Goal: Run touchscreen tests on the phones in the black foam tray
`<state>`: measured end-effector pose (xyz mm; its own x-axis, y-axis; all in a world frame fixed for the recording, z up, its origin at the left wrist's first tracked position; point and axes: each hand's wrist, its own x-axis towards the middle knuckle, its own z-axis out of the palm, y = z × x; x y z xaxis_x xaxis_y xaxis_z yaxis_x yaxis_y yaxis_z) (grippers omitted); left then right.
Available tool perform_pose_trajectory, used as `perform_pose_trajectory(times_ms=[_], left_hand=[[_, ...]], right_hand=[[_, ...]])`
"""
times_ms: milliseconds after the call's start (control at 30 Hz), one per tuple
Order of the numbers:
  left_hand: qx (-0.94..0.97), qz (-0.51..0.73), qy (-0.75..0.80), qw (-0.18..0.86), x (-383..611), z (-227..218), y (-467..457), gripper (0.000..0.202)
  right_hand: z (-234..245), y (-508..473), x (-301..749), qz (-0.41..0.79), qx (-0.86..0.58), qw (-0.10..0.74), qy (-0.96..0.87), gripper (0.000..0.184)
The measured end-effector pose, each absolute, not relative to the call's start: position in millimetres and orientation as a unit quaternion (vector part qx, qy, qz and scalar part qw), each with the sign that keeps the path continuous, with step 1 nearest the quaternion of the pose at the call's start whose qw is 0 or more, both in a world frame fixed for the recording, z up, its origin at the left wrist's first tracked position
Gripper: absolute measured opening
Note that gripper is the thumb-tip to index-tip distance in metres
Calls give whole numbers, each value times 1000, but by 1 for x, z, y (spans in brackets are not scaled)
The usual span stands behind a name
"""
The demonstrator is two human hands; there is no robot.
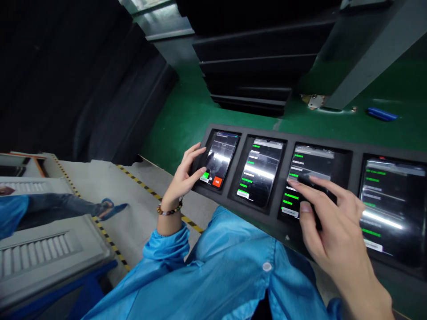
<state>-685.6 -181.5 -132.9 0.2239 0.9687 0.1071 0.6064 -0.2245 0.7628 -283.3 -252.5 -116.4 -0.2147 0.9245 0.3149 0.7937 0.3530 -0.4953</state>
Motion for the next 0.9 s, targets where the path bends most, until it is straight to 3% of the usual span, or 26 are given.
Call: perform_pose_trajectory(times_ms=[900], left_hand=[[720,300,552,295,-685,-133,-182,53]], right_hand=[[-114,-252,-285,125,-555,295,-768,41]])
